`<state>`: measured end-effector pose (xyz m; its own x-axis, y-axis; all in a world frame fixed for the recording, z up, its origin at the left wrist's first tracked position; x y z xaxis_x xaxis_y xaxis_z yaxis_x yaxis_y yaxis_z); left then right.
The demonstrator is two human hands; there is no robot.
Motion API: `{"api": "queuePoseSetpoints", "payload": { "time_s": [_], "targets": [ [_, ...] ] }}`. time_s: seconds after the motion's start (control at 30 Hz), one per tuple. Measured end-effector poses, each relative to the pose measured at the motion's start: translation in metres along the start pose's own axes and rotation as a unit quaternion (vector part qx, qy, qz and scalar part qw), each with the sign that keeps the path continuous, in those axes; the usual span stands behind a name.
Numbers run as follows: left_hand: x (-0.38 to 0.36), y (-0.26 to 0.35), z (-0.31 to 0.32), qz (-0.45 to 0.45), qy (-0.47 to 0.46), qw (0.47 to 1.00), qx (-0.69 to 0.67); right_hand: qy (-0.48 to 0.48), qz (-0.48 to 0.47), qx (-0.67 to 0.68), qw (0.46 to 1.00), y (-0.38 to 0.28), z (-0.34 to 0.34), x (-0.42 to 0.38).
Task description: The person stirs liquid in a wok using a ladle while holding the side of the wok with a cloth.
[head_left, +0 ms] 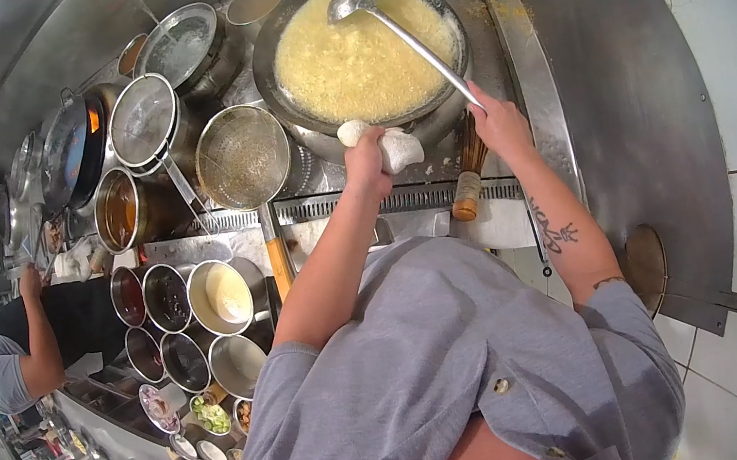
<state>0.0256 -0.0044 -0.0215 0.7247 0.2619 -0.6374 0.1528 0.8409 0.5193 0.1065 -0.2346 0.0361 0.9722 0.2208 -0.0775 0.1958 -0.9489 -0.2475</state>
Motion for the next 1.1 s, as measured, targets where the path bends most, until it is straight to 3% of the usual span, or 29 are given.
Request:
{"api": "queuePoseSetpoints", "payload": {
  "time_s": [0.3,0.4,0.6,0.83,0.93,1.1],
  "targets": [
    [-0.003,0.001,0.002,-0.013,-0.017,1.000,-0.011,-0.020,-0.023,0.102,0.994,0.000,0.016,-0.013],
    [-0.015,0.000,-0.003,0.011,-0.053,0.998,-0.038,-0.037,-0.020,0.140,0.989,-0.001,0.009,-0.033],
    [-0.041,0.006,-0.023,-0.030,-0.122,0.990,-0.065,-0.055,-0.020,0.179,0.982,0.009,0.004,-0.066],
    [-0.047,0.018,0.001,-0.041,-0.100,0.991,-0.084,-0.153,0.037,0.168,0.973,0.009,-0.012,-0.108],
    [-0.026,0.015,0.002,-0.042,-0.035,0.999,-0.005,-0.099,-0.030,0.195,0.975,0.024,0.004,-0.122],
    [-0.013,0.007,0.007,-0.002,-0.012,1.000,-0.016,-0.133,-0.001,0.223,0.966,0.021,-0.007,-0.146]
  ]
}}
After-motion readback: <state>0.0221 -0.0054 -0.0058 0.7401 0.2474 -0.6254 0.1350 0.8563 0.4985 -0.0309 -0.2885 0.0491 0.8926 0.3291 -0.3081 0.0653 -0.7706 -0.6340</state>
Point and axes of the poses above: each hand's wrist, its own x-axis towards the middle knuckle, its own z-axis out of the palm, y = z × x, the point moved 1 cm from there along x, towards the middle knuckle, and after that the axes turned 10 degrees about -x, right-handed, at the moved point
